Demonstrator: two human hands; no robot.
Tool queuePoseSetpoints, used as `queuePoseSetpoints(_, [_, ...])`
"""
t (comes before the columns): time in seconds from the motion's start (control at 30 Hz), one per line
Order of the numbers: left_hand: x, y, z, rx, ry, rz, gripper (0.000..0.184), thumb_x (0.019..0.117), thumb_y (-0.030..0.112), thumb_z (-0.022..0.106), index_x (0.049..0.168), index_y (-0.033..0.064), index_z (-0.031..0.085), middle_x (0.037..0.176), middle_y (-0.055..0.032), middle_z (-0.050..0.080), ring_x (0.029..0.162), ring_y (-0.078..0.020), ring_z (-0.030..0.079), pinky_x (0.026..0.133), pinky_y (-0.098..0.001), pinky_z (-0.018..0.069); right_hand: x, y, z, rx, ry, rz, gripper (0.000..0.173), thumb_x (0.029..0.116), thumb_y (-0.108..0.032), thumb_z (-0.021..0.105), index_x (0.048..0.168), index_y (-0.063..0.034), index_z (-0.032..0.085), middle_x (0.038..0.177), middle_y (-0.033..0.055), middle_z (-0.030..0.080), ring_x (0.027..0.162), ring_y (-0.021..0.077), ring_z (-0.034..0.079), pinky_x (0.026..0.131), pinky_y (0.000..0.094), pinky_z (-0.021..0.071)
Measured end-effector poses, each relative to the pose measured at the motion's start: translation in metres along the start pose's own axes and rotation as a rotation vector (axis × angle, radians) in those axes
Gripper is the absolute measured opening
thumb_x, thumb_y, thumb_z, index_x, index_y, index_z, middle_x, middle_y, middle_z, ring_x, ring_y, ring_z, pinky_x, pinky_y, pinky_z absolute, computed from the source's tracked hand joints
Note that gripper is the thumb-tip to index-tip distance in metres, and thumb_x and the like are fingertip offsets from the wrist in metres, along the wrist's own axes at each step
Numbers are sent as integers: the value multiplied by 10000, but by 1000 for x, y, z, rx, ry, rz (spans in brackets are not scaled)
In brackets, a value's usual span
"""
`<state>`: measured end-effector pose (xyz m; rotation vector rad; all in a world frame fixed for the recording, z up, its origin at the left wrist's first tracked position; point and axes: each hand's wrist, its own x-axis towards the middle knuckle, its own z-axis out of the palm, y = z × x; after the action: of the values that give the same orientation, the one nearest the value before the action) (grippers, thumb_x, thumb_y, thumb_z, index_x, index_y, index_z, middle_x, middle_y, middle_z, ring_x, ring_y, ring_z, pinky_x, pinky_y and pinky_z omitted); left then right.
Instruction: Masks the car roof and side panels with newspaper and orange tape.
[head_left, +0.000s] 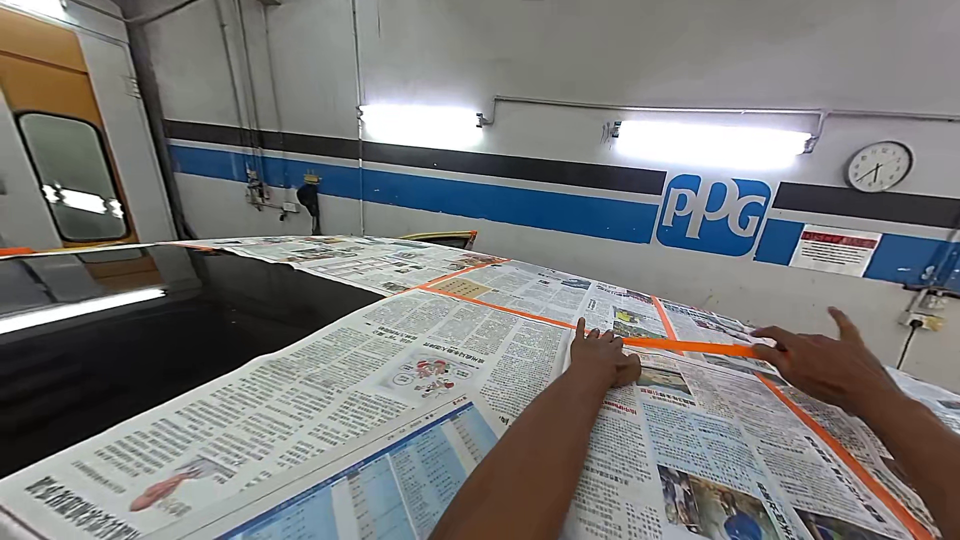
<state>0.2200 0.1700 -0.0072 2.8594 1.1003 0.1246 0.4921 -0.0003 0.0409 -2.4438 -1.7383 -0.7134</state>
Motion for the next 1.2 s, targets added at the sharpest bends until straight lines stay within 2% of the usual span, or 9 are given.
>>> queuePoseSetpoints(0.2, [-11,3,-1,24,23,10,595,1102,489,278,1574,150,408,1662,-44,344,1556,-265,260,1236,-649,-16,-15,20,30,-28,50,185,387,1034,-461,549,1254,-200,730,943,112,765,1032,344,704,1210,695,92])
queuePoseSetpoints(0.27, [-10,4,1,19,46,7,582,1104,478,289,1568,150,417,1657,-47,355,1552,-269,271,1235,-652,-14,-13,10,28,-39,0,263,409,1020,-481,574,1227,-165,729,963,136,768,1019,355,710,1206,657,174])
queuePoseSetpoints(0.3, [-8,3,2,21,58,5,584,1103,481,286,1567,153,421,1655,-47,359,1550,-272,277,1233,-656,-16,-11,5,26,-28,-19,291,413,1011,-481,594,1210,-146,729,986,164,763,1015,380,706,1163,651,266])
queuePoseSetpoints(0.37, [-4,0,6,39,75,10,591,1101,488,267,1566,158,424,1651,-52,367,1543,-278,294,1233,-662,-5,-10,-5,22,19,-67,335,429,1007,-481,604,1221,-126,714,1064,237,726,1049,466,667,955,672,442])
queuePoseSetpoints(0.43, [-1,-2,7,52,79,30,600,1100,497,248,1563,160,428,1650,-51,369,1542,-274,300,1232,-667,9,-11,-13,21,7,-54,342,370,1020,-437,600,1153,-113,720,1031,252,713,1012,484,670,799,664,503])
queuePoseSetpoints(0.53, [-3,-2,5,31,79,27,625,1095,520,231,1564,156,428,1654,-45,363,1547,-260,288,1238,-649,-14,-10,-26,22,-76,-22,300,316,1035,-364,591,1042,-70,709,939,239,710,929,468,688,713,632,518])
queuePoseSetpoints(1.0, [-2,0,-3,88,69,31,606,1104,472,232,1537,111,454,1626,-80,406,1530,-291,325,1217,-697,20,-1,-42,36,-168,-160,369,358,1056,-349,539,1056,-30,700,1058,252,706,1030,454,678,810,640,501])
queuePoseSetpoints(1.13, [-3,40,-11,88,20,37,576,1064,427,455,1476,27,506,1542,-182,479,1458,-407,397,1158,-776,111,-1,-41,40,-147,-156,379,345,1062,-315,513,1076,-35,714,1081,242,713,1047,441,677,850,636,487])
queuePoseSetpoints(1.2, [9,68,4,-14,50,87,590,1096,446,348,1522,56,466,1597,-154,424,1499,-397,340,1151,-784,127,-3,-43,38,-137,-167,390,342,1066,-294,493,1094,-30,708,1093,235,712,1058,438,675,853,630,486])
